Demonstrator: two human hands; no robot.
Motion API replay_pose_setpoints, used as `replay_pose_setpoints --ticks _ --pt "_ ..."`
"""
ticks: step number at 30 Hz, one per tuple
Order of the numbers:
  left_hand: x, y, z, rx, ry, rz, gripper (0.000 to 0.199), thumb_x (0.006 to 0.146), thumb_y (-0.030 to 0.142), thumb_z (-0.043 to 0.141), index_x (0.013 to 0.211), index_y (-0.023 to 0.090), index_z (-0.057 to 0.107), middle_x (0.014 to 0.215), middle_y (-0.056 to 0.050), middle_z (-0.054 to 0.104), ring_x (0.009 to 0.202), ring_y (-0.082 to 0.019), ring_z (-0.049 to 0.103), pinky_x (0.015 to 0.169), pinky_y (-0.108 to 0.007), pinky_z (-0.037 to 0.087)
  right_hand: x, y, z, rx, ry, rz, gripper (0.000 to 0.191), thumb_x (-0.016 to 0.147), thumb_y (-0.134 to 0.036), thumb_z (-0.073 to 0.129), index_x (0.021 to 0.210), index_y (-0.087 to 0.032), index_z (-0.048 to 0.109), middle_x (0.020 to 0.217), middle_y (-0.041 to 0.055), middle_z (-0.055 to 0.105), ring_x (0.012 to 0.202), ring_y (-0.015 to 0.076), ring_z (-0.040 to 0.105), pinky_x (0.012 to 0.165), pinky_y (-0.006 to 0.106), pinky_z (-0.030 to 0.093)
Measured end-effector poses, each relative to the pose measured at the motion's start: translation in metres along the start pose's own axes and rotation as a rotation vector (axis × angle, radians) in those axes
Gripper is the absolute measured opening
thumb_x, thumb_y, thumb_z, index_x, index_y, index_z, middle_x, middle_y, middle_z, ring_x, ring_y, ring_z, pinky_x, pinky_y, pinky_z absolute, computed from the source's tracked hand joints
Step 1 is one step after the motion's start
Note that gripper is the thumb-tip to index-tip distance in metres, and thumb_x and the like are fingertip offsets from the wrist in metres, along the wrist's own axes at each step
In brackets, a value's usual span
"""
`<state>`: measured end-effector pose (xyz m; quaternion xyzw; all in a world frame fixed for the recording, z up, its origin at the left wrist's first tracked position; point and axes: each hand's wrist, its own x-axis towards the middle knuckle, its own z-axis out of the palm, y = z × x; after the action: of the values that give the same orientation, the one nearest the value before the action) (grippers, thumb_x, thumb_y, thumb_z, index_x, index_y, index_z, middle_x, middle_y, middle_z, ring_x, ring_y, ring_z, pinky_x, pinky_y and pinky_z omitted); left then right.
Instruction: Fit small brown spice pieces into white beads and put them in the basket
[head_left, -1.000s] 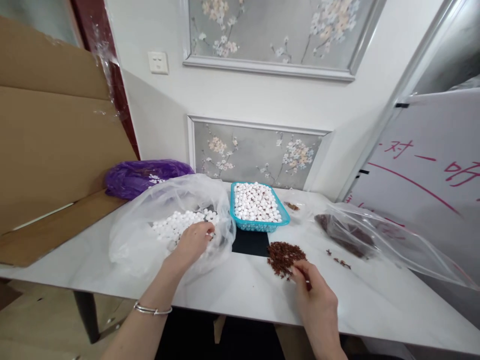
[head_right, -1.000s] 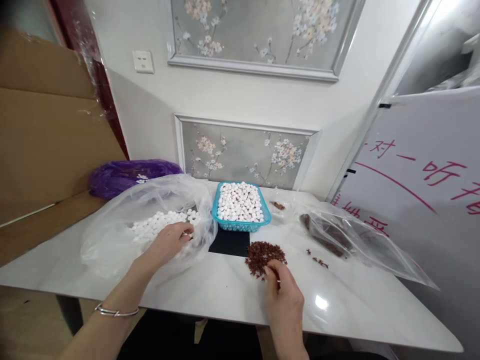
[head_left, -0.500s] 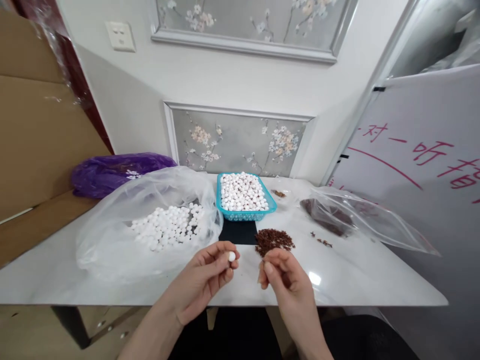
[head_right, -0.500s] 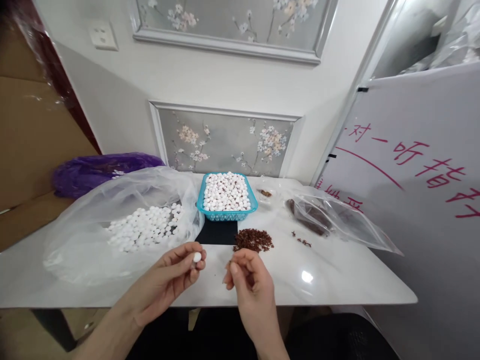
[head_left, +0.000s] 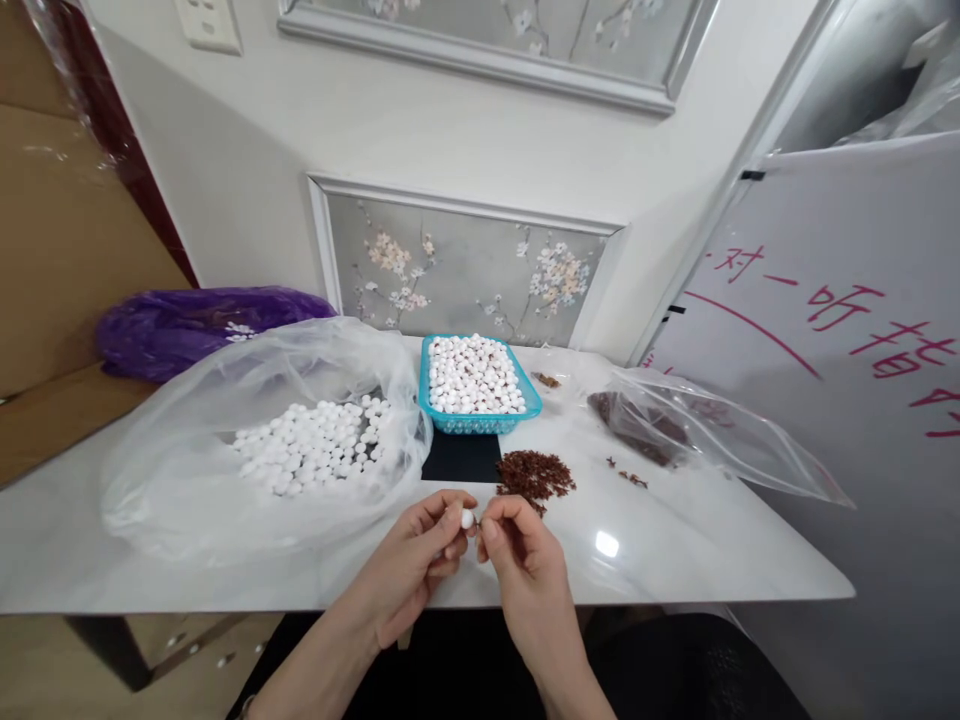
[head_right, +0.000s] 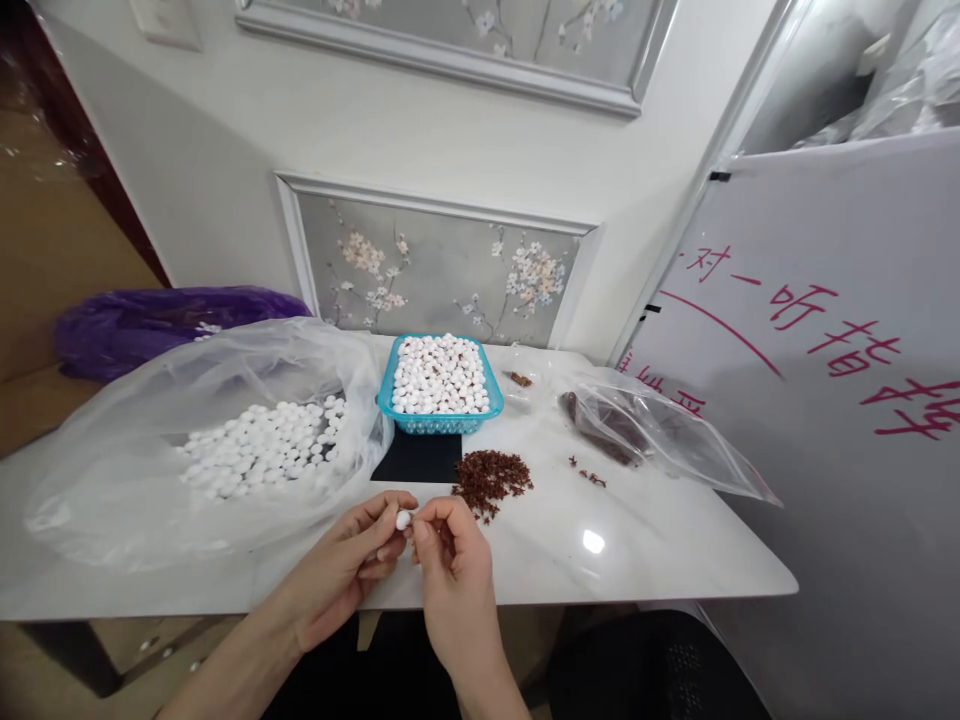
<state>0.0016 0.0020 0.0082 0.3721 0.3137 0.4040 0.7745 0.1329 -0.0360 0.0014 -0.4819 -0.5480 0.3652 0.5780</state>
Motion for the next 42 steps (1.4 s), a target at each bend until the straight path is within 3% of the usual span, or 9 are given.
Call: replay_pose_setpoints --ticks 14,25,36,38,42 --pt "-0.002 -0.005 -0.002 0.077 -0.026 0.075 0.026 0.084 0.037 0.057 0.074 0.013 0.059 0.059 0.004 0.037 0.052 -0.007 0.020 0.045 -0.019 0.014 -0.002 0.006 0.003 -0.141 0.017 -0.090 0.017 0.092 -0.024 0.041 0.076 -0.020 0.046 0.073 -0.0016 0.046 0.067 0.0126 0.047 0.063 0.024 0.040" --pt "-0.004 -0.001 0.004 0.087 0.009 0.062 0.031 0.076 0.043 0.064 0.065 0.014 0.055 0.057 0.005 0.039 0.050 -0.006 0.020 0.045 -0.020 0.015 -0.002 0.007 0.006 -0.181 0.038 -0.124 0.017 0.090 -0.021 0.043 0.074 -0.020 0.047 0.075 -0.0006 0.049 0.069 0.0137 0.049 0.065 0.025 0.041" --pt "-0.002 -0.004 0.002 0.118 0.023 0.090 0.028 0.081 0.038 0.060 0.070 0.013 0.057 0.056 0.005 0.038 0.050 -0.006 0.021 0.045 -0.020 0.014 0.003 0.009 0.006 -0.024 0.023 0.034 0.006 0.086 -0.024 0.051 0.082 -0.021 0.050 0.071 -0.0035 0.049 0.065 0.0118 0.049 0.061 0.022 0.042" --pt "-0.003 -0.004 0.002 0.123 0.025 0.090 0.027 0.081 0.039 0.060 0.076 0.013 0.060 0.055 0.006 0.037 0.049 -0.005 0.023 0.045 -0.020 0.014 0.004 0.008 0.002 0.040 -0.034 0.054 0.006 0.086 -0.025 0.051 0.089 -0.021 0.054 0.071 -0.0038 0.049 0.063 0.0112 0.048 0.060 0.021 0.042" --pt "-0.004 -0.004 0.002 0.093 0.016 0.080 0.027 0.079 0.039 0.062 0.093 0.016 0.057 0.056 0.006 0.042 0.049 -0.005 0.032 0.046 -0.019 0.018 0.005 0.004 -0.010 0.060 -0.241 0.030 0.026 0.091 -0.028 0.044 0.112 -0.023 0.058 0.086 0.0012 0.054 0.067 0.0115 0.052 0.066 0.024 0.046"
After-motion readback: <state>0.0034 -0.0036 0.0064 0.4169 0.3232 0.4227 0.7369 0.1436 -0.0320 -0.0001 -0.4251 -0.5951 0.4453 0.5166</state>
